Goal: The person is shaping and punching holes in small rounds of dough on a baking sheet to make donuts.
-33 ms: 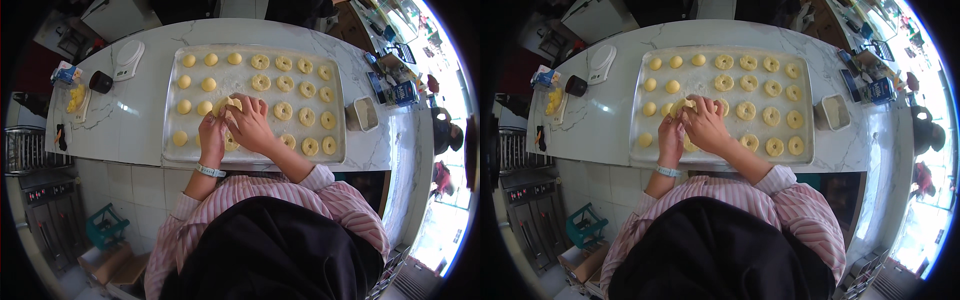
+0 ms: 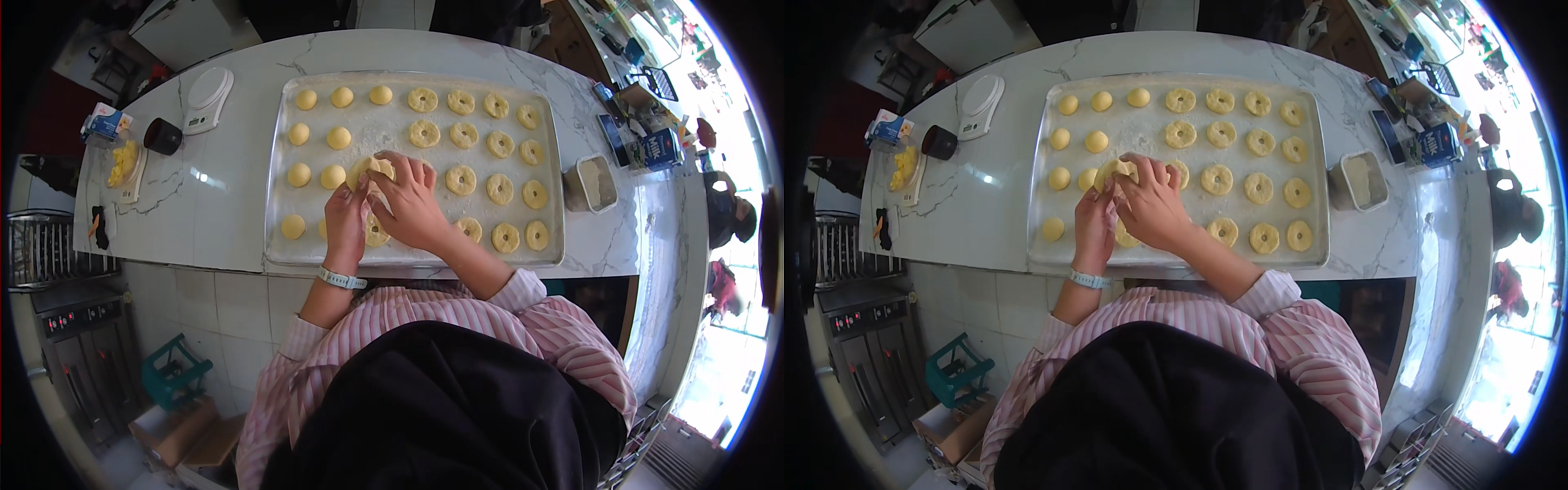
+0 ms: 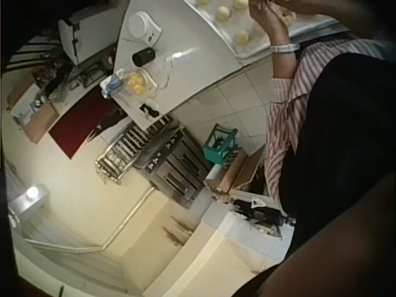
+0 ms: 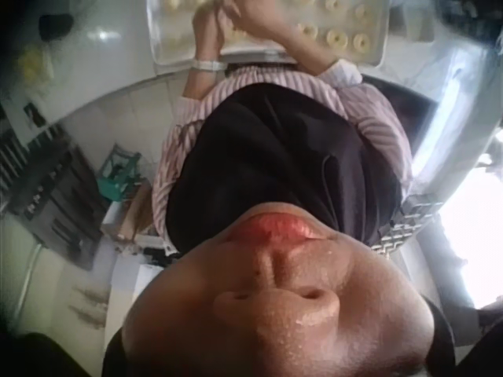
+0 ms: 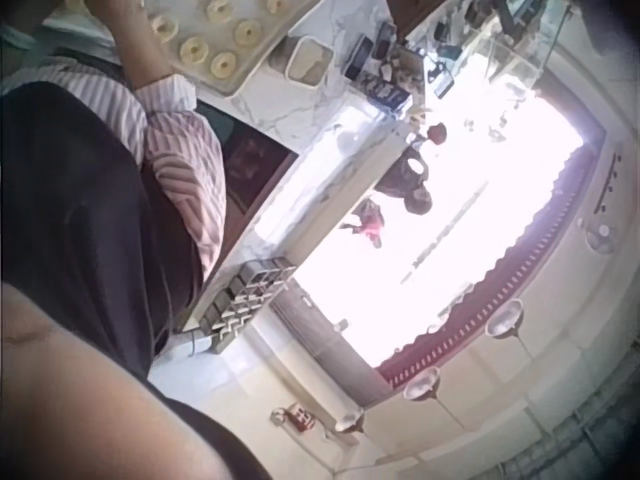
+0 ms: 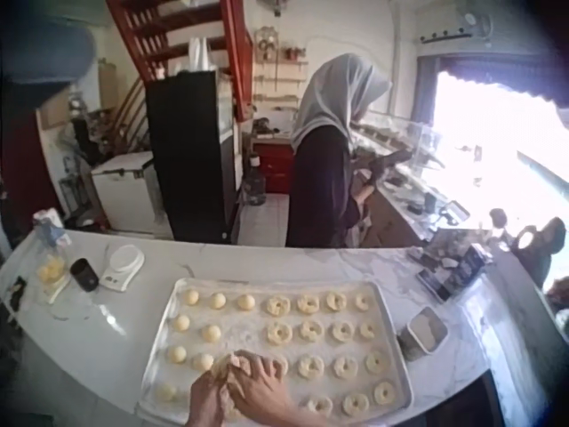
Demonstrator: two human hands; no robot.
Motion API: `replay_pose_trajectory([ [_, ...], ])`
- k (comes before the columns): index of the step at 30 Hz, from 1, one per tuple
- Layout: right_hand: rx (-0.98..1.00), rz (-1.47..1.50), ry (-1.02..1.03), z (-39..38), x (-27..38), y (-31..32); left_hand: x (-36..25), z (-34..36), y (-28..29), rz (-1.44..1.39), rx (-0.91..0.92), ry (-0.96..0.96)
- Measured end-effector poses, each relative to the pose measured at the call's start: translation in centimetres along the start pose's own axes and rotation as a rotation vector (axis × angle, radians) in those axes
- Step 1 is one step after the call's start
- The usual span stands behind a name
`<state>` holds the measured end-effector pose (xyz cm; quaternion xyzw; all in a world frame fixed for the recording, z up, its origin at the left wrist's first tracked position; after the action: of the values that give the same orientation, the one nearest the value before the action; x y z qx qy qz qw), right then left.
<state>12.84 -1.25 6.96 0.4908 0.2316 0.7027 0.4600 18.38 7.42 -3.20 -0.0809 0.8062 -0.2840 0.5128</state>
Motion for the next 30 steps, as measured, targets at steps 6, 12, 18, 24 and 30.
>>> replay_pose_trajectory([
  [6, 0.032, 0.105, -0.023, -0.9, -0.9, 0.7, -2.0, -0.8, -1.2, 0.244, 0.080, -0.022],
  [12, -0.047, 0.439, -0.068, -0.8, -1.9, 1.4, -1.6, -0.9, -2.1, 0.293, 0.154, 0.013],
  [18, 0.066, 0.917, -0.432, -0.6, -5.8, 0.9, -1.2, -1.3, -3.2, 0.236, 0.229, 0.012],
  [24, 0.068, 0.674, -0.316, -0.1, -5.1, 3.2, -2.2, -1.5, -3.5, 0.220, 0.127, -0.102],
  [30, 0.125, 0.695, -0.221, 0.3, -4.6, 3.3, -1.7, -1.7, -3.5, 0.004, 0.115, -0.033],
])
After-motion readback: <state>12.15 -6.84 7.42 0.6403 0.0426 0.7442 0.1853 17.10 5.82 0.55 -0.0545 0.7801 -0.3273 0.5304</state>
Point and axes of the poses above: each hand's wrist, its own z-axis towards the middle knuckle, its own y-axis out of the back of the hand, x = y × z, the point moved 10 cm from there along z, towards the middle knuckle, and after that the axes turned 2 degrees about -x, right-handed, at the moved point
